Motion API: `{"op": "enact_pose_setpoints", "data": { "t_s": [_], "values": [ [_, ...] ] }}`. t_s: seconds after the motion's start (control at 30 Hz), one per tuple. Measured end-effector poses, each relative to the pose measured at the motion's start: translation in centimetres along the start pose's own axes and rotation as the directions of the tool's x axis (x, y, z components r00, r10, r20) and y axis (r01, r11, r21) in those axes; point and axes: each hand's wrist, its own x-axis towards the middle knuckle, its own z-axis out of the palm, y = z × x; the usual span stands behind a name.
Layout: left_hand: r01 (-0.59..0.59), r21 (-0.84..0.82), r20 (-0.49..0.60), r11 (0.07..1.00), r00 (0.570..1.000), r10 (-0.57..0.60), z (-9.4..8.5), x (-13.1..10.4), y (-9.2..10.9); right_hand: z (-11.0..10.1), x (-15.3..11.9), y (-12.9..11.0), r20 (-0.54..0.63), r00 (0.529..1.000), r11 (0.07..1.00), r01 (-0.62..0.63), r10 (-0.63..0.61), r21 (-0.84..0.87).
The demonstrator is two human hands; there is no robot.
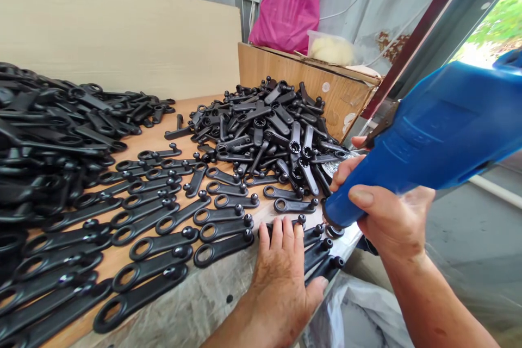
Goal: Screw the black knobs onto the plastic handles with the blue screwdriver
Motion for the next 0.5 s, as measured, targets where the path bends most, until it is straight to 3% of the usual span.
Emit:
{"op": "enact_pose_setpoints", "data": {
  "t_s": [0.3, 0.5],
  "values": [
    [0.011, -0.040, 0.040, 0.999, 0.999, -0.010, -0.2, 0.0, -0.2, -0.5, 0.2, 0.0, 0.047, 0.999, 1.000, -0.004, 0.005, -0.020],
    [0.015, -0.082, 0.075, 0.996, 0.997, -0.009, -0.6, 0.1, 0.0, -0.9, 0.1, 0.9, 0.188, 0.981, 0.996, -0.043, 0.058, -0.082]
  ]
}}
